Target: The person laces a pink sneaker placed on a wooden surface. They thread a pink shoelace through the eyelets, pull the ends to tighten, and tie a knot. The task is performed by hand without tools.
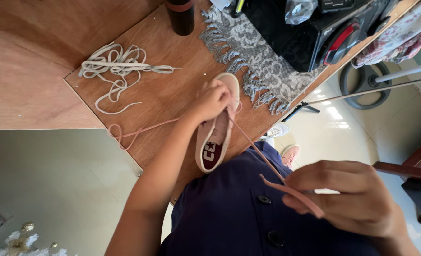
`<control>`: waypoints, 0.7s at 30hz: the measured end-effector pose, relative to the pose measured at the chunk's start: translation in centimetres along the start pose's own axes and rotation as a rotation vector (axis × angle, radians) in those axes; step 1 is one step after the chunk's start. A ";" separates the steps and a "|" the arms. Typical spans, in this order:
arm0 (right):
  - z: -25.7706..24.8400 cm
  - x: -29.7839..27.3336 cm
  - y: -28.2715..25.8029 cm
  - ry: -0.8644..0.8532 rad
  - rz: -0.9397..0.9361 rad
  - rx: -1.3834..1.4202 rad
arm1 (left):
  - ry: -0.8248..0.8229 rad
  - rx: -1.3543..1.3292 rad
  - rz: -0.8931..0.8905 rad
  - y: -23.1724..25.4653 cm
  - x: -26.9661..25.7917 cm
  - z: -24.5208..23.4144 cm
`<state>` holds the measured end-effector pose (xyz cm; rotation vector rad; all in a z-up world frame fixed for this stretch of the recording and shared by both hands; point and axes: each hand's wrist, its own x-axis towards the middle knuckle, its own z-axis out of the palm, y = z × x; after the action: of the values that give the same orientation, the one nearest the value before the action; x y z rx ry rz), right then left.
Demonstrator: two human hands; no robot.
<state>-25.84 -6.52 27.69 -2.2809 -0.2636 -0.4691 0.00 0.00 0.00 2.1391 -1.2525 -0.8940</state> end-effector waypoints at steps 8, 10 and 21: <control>0.6 0.1 0.1 -0.038 0.002 0.069 | -0.163 -0.468 0.128 -0.2 1.7 -1.5; 0.8 -0.3 0.0 -0.038 0.031 0.064 | -0.223 -0.591 0.244 0.5 2.1 -2.0; 0.3 -1.0 -0.4 -0.072 0.041 0.115 | -0.603 -0.309 0.124 4.6 4.6 -1.4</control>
<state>-26.80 -6.05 27.35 -2.1891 -0.2721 -0.3424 0.10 -5.98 2.78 1.5794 -1.3838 -1.6314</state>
